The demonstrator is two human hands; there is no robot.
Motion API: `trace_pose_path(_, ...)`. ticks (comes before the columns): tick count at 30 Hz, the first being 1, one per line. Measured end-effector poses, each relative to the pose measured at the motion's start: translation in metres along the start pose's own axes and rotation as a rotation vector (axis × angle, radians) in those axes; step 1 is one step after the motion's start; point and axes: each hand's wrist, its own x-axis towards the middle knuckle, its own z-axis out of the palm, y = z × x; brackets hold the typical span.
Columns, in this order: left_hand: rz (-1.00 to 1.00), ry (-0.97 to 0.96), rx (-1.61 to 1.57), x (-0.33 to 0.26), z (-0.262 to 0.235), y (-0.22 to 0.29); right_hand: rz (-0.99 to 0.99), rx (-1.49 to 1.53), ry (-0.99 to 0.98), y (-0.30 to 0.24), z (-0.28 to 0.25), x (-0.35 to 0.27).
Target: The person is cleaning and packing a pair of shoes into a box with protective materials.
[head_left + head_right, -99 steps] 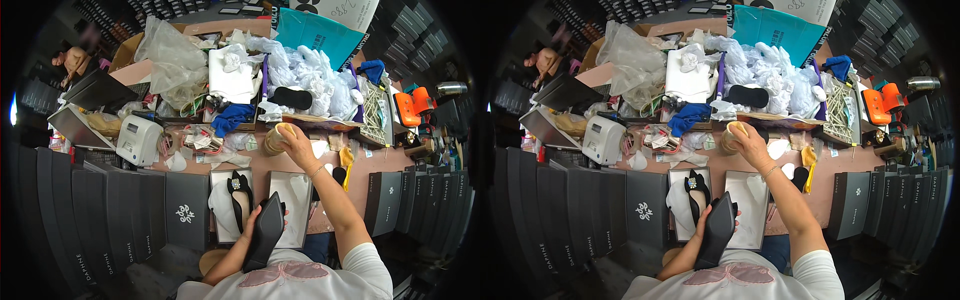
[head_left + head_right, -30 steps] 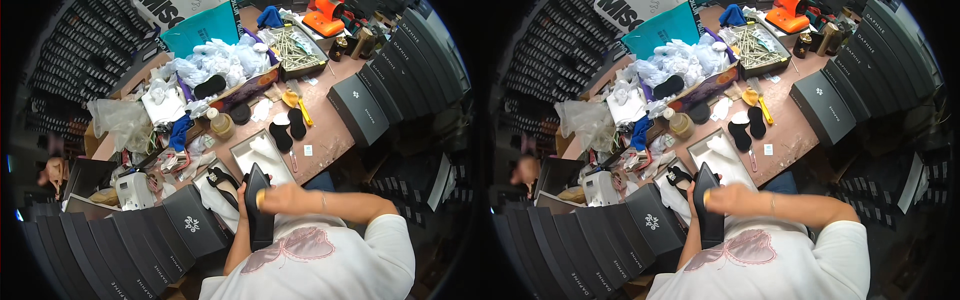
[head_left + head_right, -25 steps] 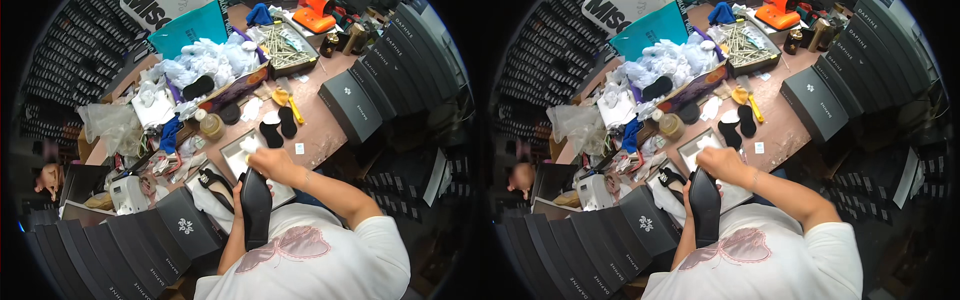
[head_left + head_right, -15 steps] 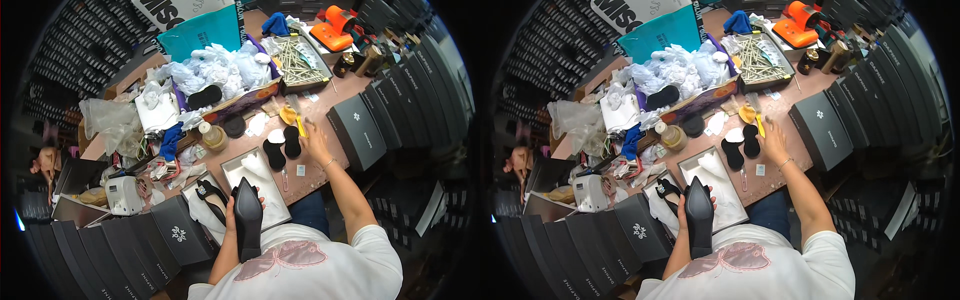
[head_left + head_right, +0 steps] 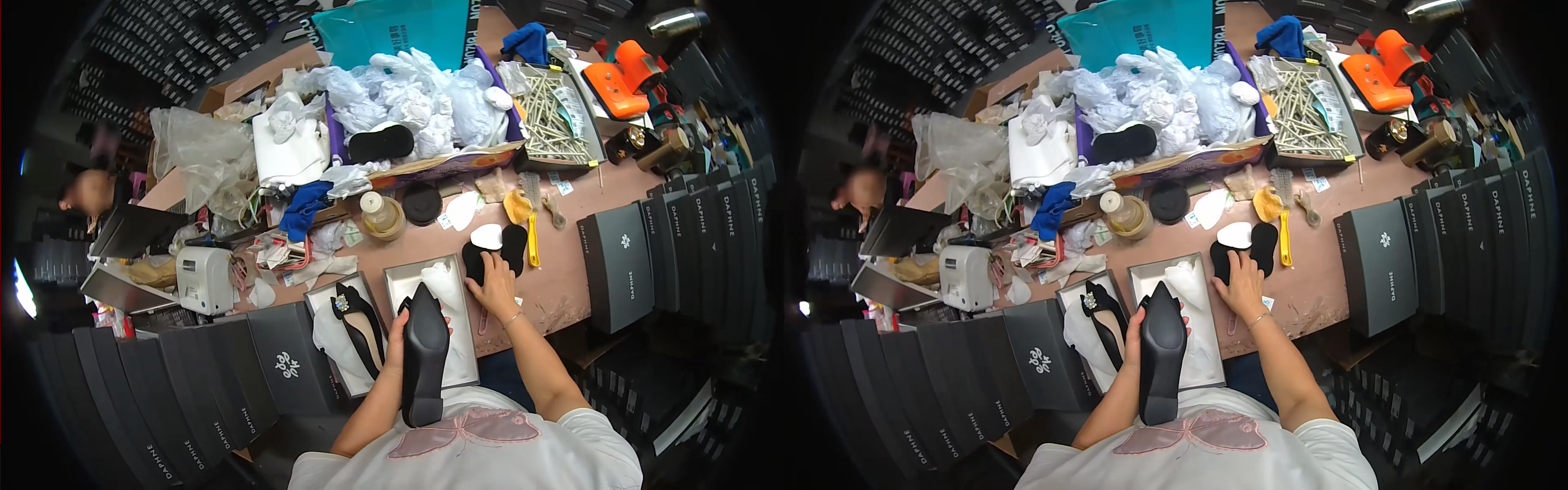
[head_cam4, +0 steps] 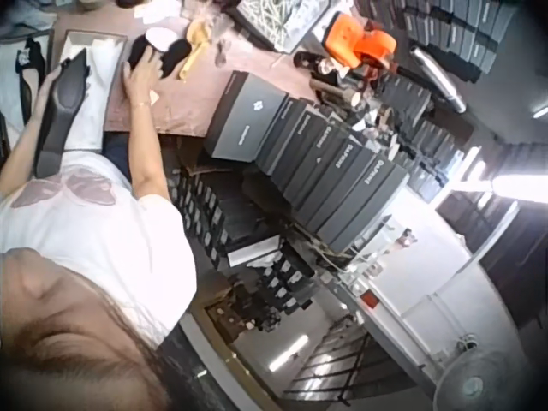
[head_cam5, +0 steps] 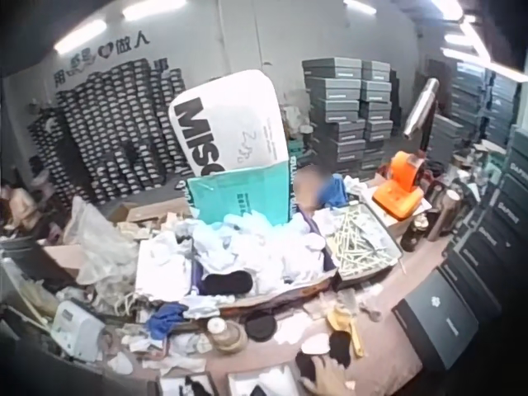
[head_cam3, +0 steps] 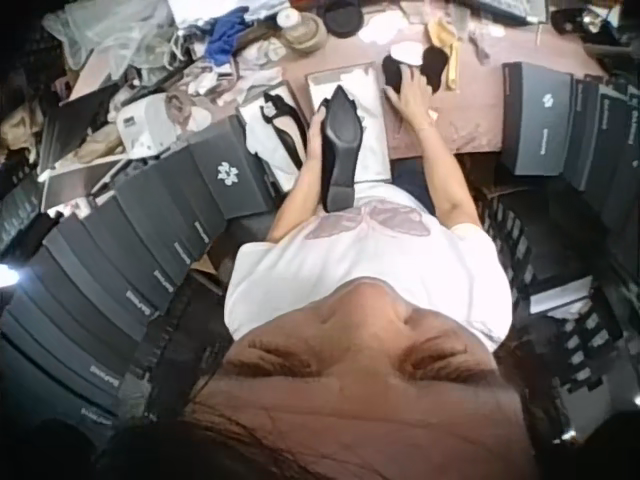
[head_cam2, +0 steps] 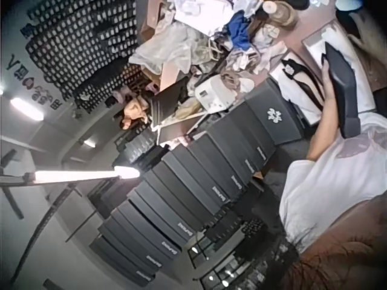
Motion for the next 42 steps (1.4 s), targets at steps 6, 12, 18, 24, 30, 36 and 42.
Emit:
trace_pose_path(6,0.125,-0.042,-0.016,-0.004,-0.003,0.006,0.134,0.879,-0.304,0.013,-0.044,0.012)
trace_pose_path(12,0.124,-0.111,-0.080,-0.008,-0.007,0.002,-0.462,0.052,0.195,-0.061,-0.043,0.112)
trace_pose_path(18,0.247,-0.033,-0.087,-0.029,-0.005,0.003,-0.414,0.001,0.074,-0.065,0.000,0.138)
trace_pose_path(24,0.190,-0.046,-0.087,-0.044,-0.005,-0.003,-0.866,0.448,-0.408,-0.129,-0.125,-0.058)
trace_pose_path(30,0.166,0.126,0.011,-0.063,0.026,-0.019,-0.617,0.403,0.026,-0.150,-0.099,-0.060)
trace_pose_path(36,0.183,-0.055,0.053,-0.073,0.024,-0.016,-0.715,0.392,0.027,-0.150,-0.110,-0.104)
trace_pose_path(42,0.220,-0.011,-0.078,-0.079,-0.015,-0.013,-0.757,0.686,-0.578,-0.148,-0.130,-0.155)
